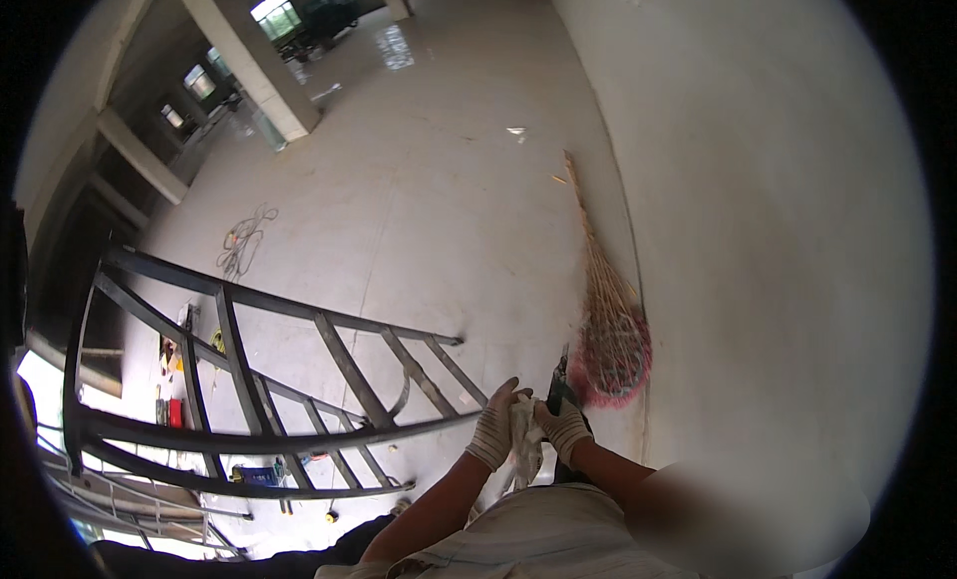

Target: The person kneels and uses a utility knife to cut and remove protective film from a window frame. They then wipe the frame with a cloth and continue trimming film along the edges while another person works nearby.

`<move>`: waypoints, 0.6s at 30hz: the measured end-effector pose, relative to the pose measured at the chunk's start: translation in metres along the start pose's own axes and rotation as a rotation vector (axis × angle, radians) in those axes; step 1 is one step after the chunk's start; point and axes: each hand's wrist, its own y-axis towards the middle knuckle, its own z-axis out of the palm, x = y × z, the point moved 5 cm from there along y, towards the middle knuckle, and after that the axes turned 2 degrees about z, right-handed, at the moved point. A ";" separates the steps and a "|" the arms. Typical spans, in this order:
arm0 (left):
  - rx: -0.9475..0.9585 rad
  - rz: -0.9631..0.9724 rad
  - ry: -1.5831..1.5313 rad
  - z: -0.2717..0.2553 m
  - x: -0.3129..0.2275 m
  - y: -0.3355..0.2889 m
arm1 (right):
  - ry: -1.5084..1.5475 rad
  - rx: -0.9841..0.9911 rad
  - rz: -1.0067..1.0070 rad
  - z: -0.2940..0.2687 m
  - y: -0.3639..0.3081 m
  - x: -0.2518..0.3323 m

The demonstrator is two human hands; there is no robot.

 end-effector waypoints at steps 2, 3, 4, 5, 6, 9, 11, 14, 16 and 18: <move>0.008 0.085 0.143 0.018 -0.046 0.024 | -0.133 0.103 -0.055 0.007 0.051 0.039; 0.033 0.193 0.234 0.022 -0.065 0.040 | -0.208 0.154 -0.080 0.010 0.073 0.056; 0.043 0.261 0.242 0.028 -0.086 0.062 | -0.162 0.159 -0.106 0.014 0.102 0.073; 0.021 0.258 0.154 0.024 -0.100 0.077 | -0.221 0.188 -0.115 0.023 0.122 0.092; -0.050 0.124 -0.208 0.024 -0.111 0.094 | -0.279 0.215 -0.126 0.030 0.141 0.112; -0.003 0.435 -0.098 0.010 -0.148 0.137 | -0.177 0.311 -0.118 0.048 0.175 0.185; -0.006 0.444 -0.216 0.031 -0.185 0.147 | -0.095 0.278 -0.140 0.045 0.217 0.205; -0.126 0.439 -0.237 0.021 -0.222 0.159 | 0.157 0.322 -0.117 0.060 0.269 0.235; -0.186 0.347 -0.190 0.008 -0.241 0.174 | 0.085 0.257 -0.172 0.062 0.299 0.267; -0.101 0.202 -0.096 -0.013 -0.220 0.238 | 0.070 0.229 -0.248 0.066 0.338 0.277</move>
